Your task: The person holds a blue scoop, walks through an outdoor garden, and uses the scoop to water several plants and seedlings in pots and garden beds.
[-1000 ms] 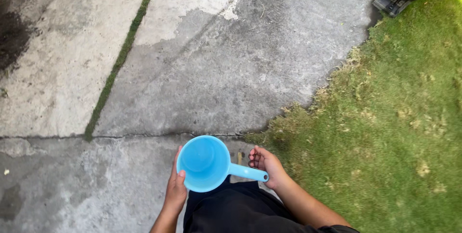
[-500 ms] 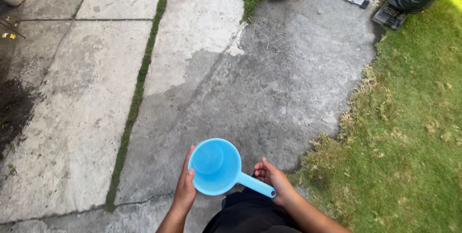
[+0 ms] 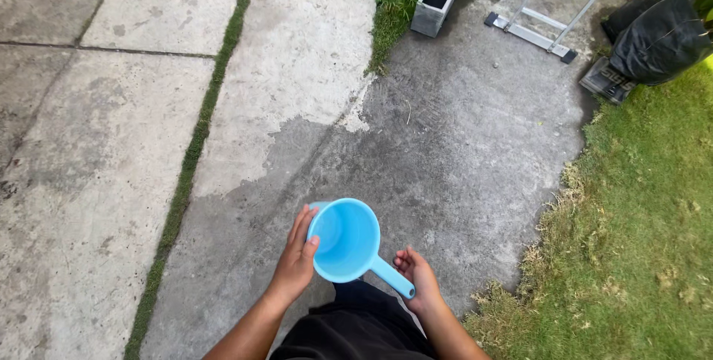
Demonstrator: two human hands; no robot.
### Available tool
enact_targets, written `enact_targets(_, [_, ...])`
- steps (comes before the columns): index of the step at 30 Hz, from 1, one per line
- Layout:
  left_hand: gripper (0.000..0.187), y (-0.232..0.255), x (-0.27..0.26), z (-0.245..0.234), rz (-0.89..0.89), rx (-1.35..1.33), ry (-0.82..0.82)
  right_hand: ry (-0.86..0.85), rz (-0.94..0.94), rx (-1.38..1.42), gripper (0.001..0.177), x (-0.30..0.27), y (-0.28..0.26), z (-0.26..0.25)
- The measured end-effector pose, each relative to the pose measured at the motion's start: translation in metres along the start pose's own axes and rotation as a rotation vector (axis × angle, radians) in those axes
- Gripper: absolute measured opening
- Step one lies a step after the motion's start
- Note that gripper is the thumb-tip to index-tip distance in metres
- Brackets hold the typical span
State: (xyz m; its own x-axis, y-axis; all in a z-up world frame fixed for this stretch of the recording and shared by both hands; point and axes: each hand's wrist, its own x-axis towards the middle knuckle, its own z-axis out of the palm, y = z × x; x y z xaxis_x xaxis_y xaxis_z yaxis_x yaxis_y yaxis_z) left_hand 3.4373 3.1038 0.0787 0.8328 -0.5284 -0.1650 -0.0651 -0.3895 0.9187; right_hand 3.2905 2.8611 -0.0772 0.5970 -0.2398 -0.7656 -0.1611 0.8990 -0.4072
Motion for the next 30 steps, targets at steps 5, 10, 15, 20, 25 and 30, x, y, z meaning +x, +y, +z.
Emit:
enact_targets(5, [0.068, 0.032, 0.075, -0.03, 0.182, 0.031, 0.06, -0.116, -0.02, -0.045, 0.029, 0.037, -0.073, 0.084])
enact_targets(10, [0.068, 0.001, 0.14, -0.069, -0.006, -0.112, 0.112, -0.178, 0.069, -0.069, 0.026, 0.096, -0.1, 0.156])
enact_targets(15, [0.073, -0.034, 0.228, -0.118, -0.272, -0.272, 0.058, -0.147, 0.134, -0.059, 0.026, 0.181, -0.114, 0.236])
enact_targets(20, [0.088, -0.052, 0.354, -0.182, -0.284, -0.362, 0.105, -0.086, 0.121, -0.093, 0.026, 0.263, -0.14, 0.343])
enact_targets(25, [0.095, -0.031, 0.473, -0.26, -0.14, -0.433, 0.086, -0.052, 0.111, -0.112, 0.026, 0.305, -0.178, 0.46])
enact_targets(30, [0.099, -0.016, 0.569, -0.307, -0.095, -0.462, -0.001, -0.108, 0.054, -0.111, 0.031, 0.332, -0.213, 0.534])
